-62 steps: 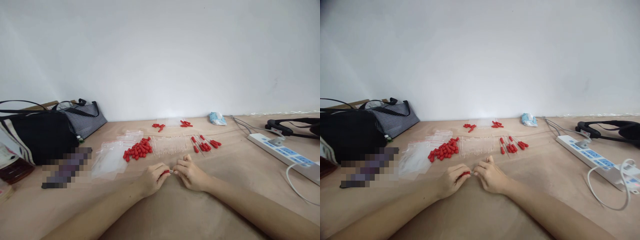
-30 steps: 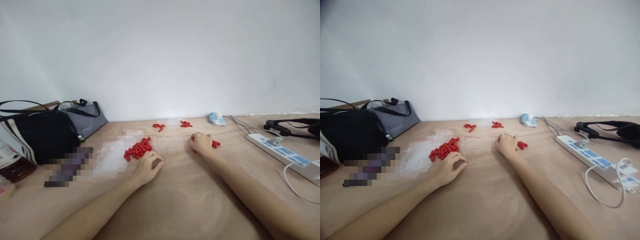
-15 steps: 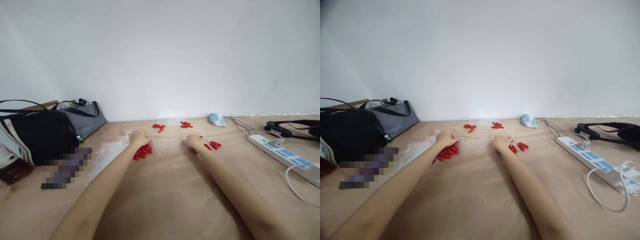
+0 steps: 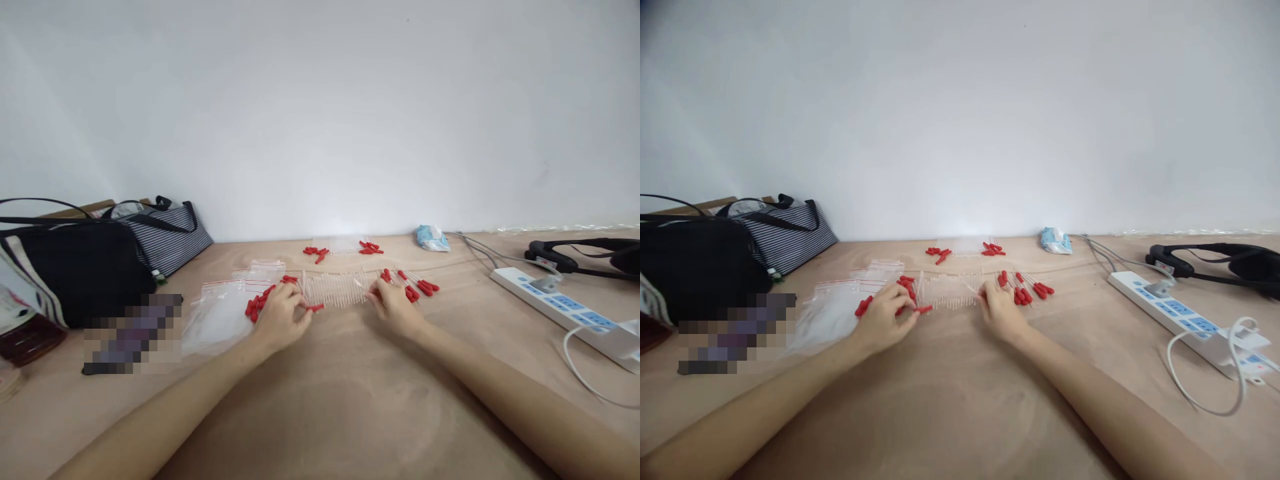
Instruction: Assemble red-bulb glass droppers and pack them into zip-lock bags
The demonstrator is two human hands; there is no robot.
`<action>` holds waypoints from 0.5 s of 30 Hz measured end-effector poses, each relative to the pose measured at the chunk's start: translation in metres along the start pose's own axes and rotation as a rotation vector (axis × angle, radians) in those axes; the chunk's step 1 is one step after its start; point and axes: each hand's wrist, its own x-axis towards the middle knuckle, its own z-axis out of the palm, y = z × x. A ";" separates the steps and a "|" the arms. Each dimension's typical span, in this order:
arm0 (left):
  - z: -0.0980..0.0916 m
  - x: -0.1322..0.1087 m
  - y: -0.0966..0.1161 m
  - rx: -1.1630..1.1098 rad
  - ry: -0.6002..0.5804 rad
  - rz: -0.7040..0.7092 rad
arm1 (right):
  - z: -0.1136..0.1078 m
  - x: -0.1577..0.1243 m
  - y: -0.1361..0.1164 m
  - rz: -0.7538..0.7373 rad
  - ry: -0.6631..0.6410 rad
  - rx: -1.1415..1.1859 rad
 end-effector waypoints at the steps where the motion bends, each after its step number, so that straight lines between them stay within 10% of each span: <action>1: 0.001 -0.010 0.005 -0.025 -0.020 0.038 | 0.002 -0.008 -0.002 -0.065 -0.012 0.041; 15: 0.026 -0.023 0.019 -0.328 -0.137 -0.043 | 0.011 -0.033 -0.030 -0.270 -0.111 0.186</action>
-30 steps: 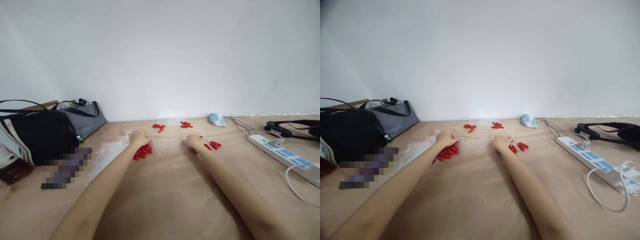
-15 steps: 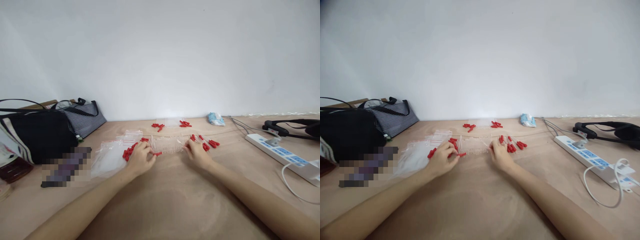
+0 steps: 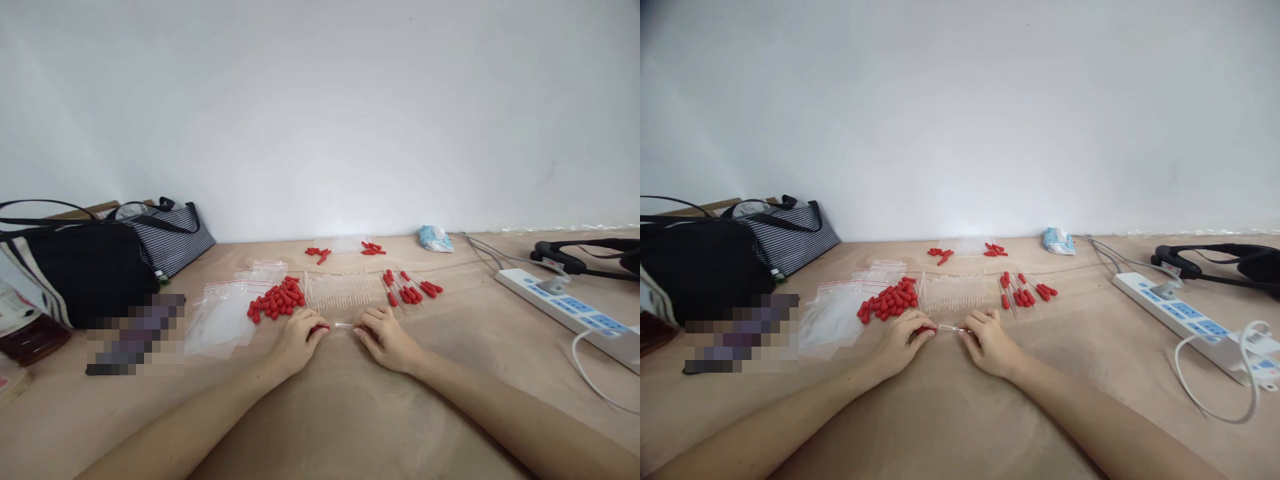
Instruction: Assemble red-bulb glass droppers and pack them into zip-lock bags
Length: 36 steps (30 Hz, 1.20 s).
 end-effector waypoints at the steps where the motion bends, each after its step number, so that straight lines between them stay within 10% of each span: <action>1: 0.000 0.000 0.000 -0.024 0.018 0.001 | 0.001 0.000 -0.001 -0.003 0.004 0.009; 36: -0.003 -0.015 0.015 -0.003 -0.054 0.254 | -0.011 -0.003 -0.013 -0.209 -0.086 -0.179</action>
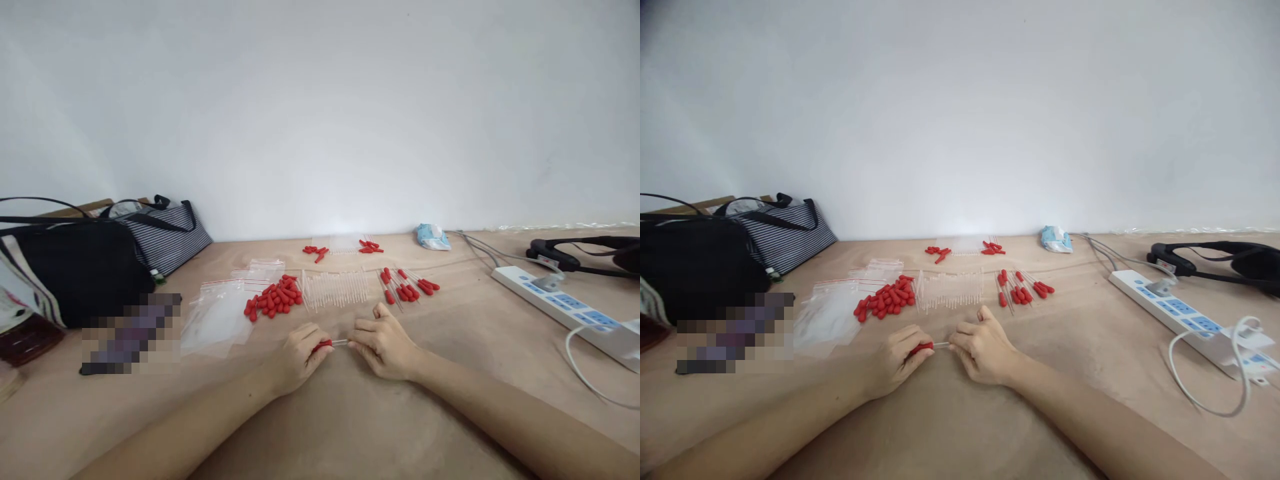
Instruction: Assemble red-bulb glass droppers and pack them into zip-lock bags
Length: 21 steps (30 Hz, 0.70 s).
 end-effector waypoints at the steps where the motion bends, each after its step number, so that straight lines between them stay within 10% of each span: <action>1: 0.000 0.000 0.000 0.004 0.000 0.006 | 0.001 0.000 -0.001 0.001 -0.004 0.006; 21: 0.002 0.004 -0.011 0.081 0.085 -0.067 | -0.002 0.008 0.004 0.108 0.006 -0.092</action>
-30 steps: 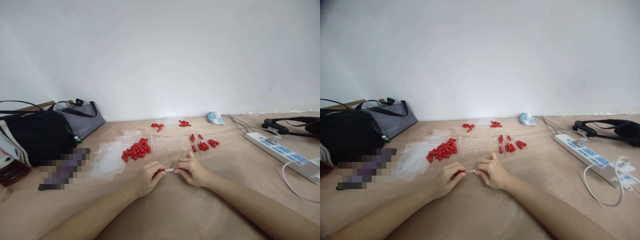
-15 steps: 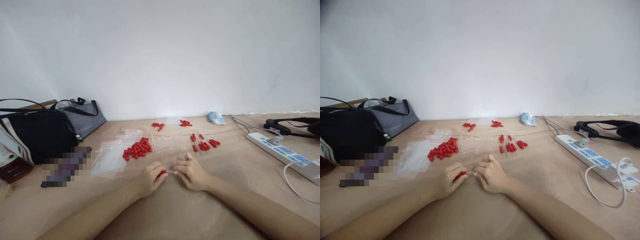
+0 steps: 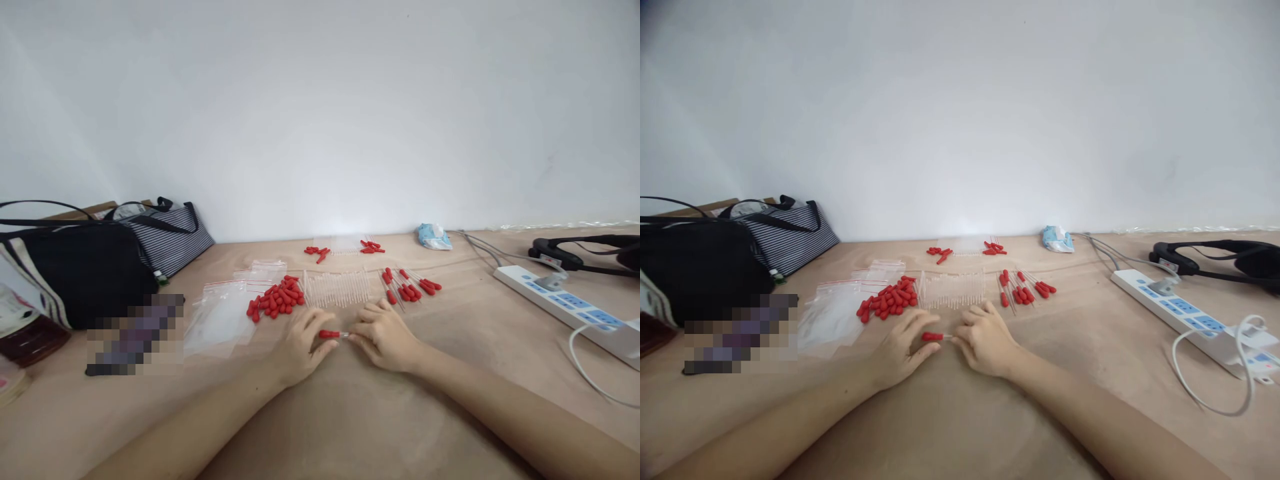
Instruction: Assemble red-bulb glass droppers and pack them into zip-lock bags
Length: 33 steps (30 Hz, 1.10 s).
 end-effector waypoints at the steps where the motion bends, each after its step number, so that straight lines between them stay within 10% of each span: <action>1: 0.000 -0.001 -0.002 0.011 0.047 -0.061 | -0.002 0.002 0.007 0.087 0.015 -0.021; 9: -0.004 0.000 -0.005 -0.014 0.002 -0.252 | -0.004 0.033 0.067 0.880 0.002 -0.223; 19: -0.010 0.001 -0.007 0.112 0.026 -0.229 | 0.005 0.041 0.070 0.831 -0.126 -0.285; 25: -0.040 0.044 -0.058 0.418 0.018 -0.523 | 0.011 0.060 0.076 0.926 -0.164 -0.184; 33: -0.041 0.069 -0.090 0.419 -0.056 -0.559 | 0.015 0.077 0.081 1.033 -0.209 -0.123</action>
